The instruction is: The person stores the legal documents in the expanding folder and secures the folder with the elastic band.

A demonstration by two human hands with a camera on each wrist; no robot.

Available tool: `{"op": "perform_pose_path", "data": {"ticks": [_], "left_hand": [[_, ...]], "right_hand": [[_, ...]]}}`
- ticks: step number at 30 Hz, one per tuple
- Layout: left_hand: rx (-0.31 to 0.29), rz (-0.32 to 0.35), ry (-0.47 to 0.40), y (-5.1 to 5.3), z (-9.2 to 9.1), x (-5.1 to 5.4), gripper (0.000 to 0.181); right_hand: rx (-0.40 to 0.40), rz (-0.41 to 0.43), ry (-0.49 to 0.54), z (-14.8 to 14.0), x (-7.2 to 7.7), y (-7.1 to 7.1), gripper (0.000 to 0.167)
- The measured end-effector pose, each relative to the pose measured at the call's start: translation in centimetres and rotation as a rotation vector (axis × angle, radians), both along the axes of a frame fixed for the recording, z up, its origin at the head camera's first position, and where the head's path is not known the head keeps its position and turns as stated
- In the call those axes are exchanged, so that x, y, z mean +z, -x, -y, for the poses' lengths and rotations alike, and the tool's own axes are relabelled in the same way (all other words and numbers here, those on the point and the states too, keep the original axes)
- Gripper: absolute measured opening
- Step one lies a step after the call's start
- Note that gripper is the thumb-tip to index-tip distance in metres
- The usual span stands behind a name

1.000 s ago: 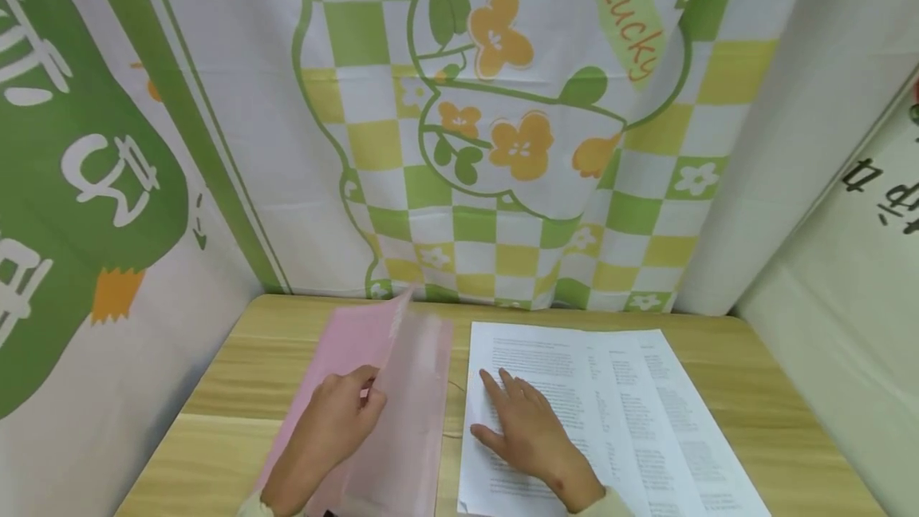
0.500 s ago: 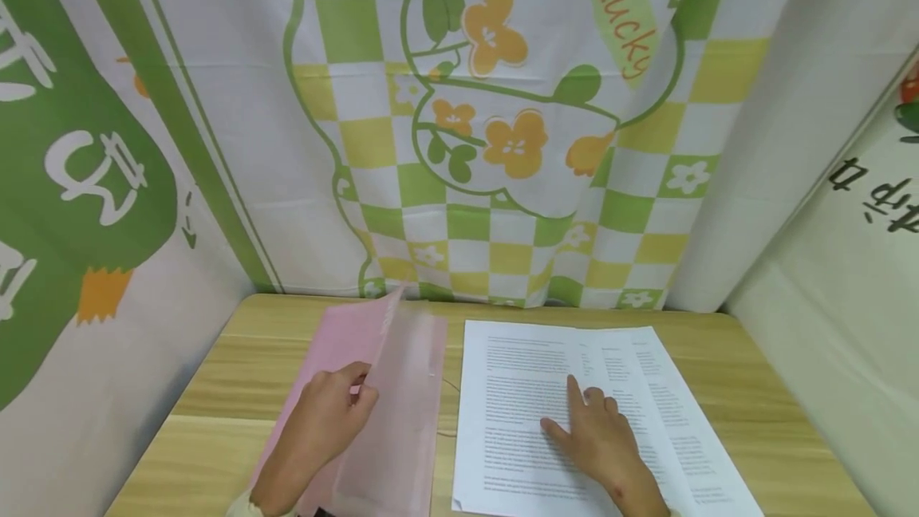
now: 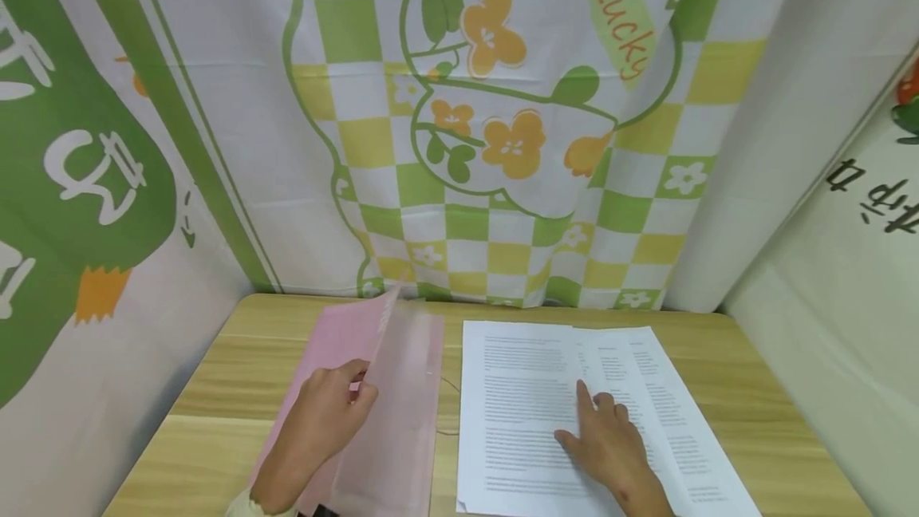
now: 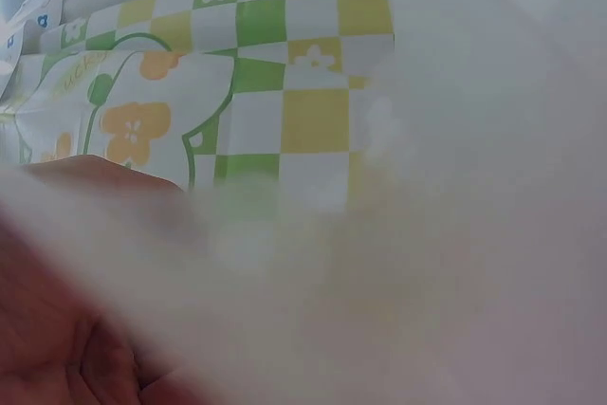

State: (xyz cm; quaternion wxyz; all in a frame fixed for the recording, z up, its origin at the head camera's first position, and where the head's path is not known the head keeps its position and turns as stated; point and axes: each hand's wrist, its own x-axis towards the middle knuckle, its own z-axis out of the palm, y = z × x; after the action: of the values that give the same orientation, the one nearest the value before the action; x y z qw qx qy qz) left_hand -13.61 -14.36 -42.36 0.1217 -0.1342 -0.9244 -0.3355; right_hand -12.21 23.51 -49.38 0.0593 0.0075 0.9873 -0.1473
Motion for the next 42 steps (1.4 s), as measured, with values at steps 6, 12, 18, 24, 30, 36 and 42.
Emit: {"op": "perform_pose_path", "data": {"ticks": [6,12,18,24,30,36,42], "left_hand": [[-0.003,0.001,-0.003,0.1,-0.1,0.1,0.024],[-0.001,0.000,0.007,0.1,-0.1,0.0,0.024],[0.001,-0.001,0.007,0.2,-0.1,0.0,0.023],[0.001,0.014,0.009,0.1,-0.1,0.2,0.024],[0.001,0.023,0.014,0.2,-0.1,0.4,0.024],[0.010,0.014,0.014,0.2,-0.1,0.4,0.026],[0.015,0.007,0.015,0.3,0.0,0.5,0.026]], "right_hand": [[-0.008,-0.014,-0.001,-0.3,-0.1,-0.1,0.083],[-0.025,-0.009,0.025,-0.5,-0.1,0.3,0.088],[-0.068,0.037,0.098,-1.3,0.0,0.9,0.103],[-0.110,0.086,0.214,-2.2,0.0,1.3,0.116],[-0.098,0.080,0.304,-3.0,-0.2,1.4,0.090],[-0.064,0.039,0.304,-4.0,-0.3,1.7,0.055],[-0.067,0.055,0.324,-4.5,-0.3,2.0,0.049]]}}
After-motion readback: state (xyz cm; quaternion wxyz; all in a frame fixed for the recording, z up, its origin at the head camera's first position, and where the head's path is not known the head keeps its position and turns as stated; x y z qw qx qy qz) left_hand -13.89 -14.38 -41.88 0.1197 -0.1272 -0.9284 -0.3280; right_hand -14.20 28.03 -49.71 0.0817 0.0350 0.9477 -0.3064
